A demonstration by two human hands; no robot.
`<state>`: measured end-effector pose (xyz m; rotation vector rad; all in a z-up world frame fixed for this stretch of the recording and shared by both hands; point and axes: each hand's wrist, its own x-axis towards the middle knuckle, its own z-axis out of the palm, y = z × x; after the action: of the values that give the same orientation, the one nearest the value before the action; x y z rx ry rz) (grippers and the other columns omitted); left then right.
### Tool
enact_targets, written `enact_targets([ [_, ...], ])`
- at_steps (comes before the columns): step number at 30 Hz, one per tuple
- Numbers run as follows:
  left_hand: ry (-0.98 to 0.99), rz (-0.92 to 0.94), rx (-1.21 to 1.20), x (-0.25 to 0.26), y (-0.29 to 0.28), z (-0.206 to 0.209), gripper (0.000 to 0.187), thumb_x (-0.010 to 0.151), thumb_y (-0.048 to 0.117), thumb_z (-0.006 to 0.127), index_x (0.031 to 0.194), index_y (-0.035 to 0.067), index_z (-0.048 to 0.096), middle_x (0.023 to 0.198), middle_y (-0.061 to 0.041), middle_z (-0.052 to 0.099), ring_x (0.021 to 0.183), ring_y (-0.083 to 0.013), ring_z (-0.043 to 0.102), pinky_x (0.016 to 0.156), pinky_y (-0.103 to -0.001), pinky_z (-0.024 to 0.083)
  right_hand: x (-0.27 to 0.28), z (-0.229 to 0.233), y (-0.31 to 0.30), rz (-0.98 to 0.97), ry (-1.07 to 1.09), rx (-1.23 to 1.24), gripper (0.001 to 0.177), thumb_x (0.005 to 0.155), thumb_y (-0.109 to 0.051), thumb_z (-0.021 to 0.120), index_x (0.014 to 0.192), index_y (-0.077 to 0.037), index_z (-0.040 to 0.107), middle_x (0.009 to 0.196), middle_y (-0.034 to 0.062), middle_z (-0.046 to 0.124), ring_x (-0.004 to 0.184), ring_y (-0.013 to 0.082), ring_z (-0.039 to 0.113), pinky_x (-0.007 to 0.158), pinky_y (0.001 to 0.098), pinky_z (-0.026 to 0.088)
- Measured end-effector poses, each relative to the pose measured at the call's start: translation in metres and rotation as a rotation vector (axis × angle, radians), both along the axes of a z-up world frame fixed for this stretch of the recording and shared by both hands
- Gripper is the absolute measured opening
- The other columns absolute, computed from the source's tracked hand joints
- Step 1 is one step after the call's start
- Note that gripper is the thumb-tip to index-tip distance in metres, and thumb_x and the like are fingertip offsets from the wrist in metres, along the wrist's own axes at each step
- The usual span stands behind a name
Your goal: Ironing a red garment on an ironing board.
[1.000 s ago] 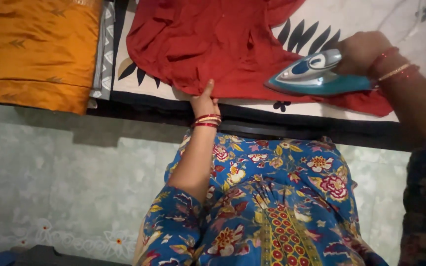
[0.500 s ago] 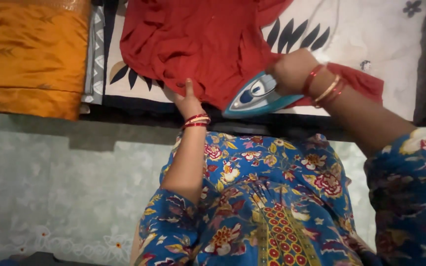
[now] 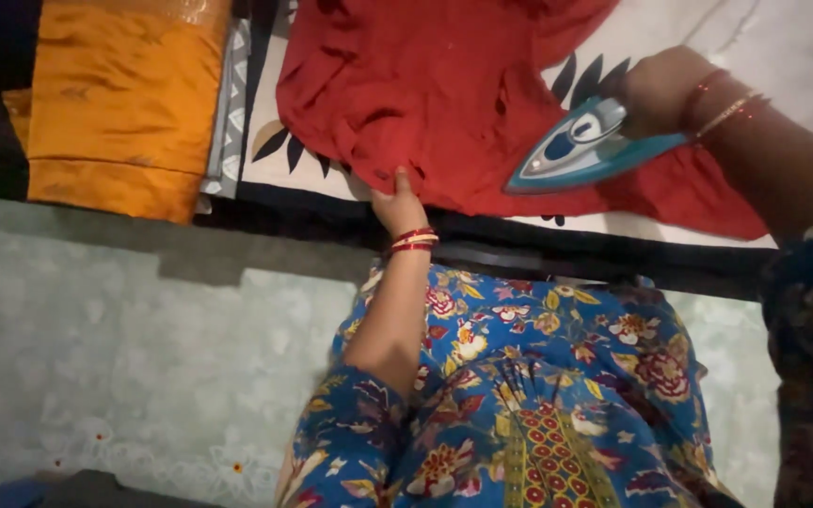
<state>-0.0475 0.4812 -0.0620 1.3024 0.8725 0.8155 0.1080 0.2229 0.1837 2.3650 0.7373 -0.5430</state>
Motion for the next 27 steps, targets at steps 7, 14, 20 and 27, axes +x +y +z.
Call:
enact_targets([
  [7,-0.101,-0.035,-0.02,-0.002,-0.002,0.011,0.046,0.094,0.013,0.07,0.131,-0.01,0.056,0.13,-0.024,0.068,0.113,-0.0328,0.068,0.1,-0.039,0.051,-0.018,-0.015,0.025,0.243,0.095,0.053,0.047,0.089,-0.029,0.075,0.135,-0.028,0.067,0.096,0.0031,0.079,0.081,0.0167,0.076,0.073,0.0308,0.061],
  [14,0.11,0.019,0.068,-0.007,0.006,-0.001,0.043,0.094,0.014,0.071,0.128,-0.011,0.06,0.125,-0.025,0.071,0.109,-0.035,0.071,0.098,-0.039,0.053,0.014,-0.015,0.018,0.247,0.124,0.041,0.053,0.091,-0.024,0.071,0.143,-0.026,0.062,0.089,0.0034,0.079,0.072,0.0142,0.076,0.07,0.0265,0.06],
  [20,0.06,0.022,0.063,-0.003,0.004,-0.001,0.044,0.094,0.013,0.069,0.13,-0.01,0.057,0.128,-0.025,0.069,0.112,-0.034,0.07,0.099,-0.039,0.052,0.018,0.001,0.016,0.145,0.075,0.073,0.049,0.089,-0.037,0.077,0.135,-0.022,0.069,0.092,0.0044,0.08,0.076,0.0158,0.075,0.078,0.0289,0.058],
  [27,0.165,0.039,0.146,0.002,0.018,-0.03,0.045,0.097,0.012,0.063,0.136,-0.01,0.054,0.135,-0.029,0.063,0.122,-0.04,0.063,0.106,-0.04,0.047,-0.011,-0.02,-0.003,0.066,0.07,0.092,0.051,0.09,-0.04,0.073,0.137,-0.024,0.066,0.088,0.0069,0.079,0.075,0.0184,0.076,0.068,0.0305,0.062],
])
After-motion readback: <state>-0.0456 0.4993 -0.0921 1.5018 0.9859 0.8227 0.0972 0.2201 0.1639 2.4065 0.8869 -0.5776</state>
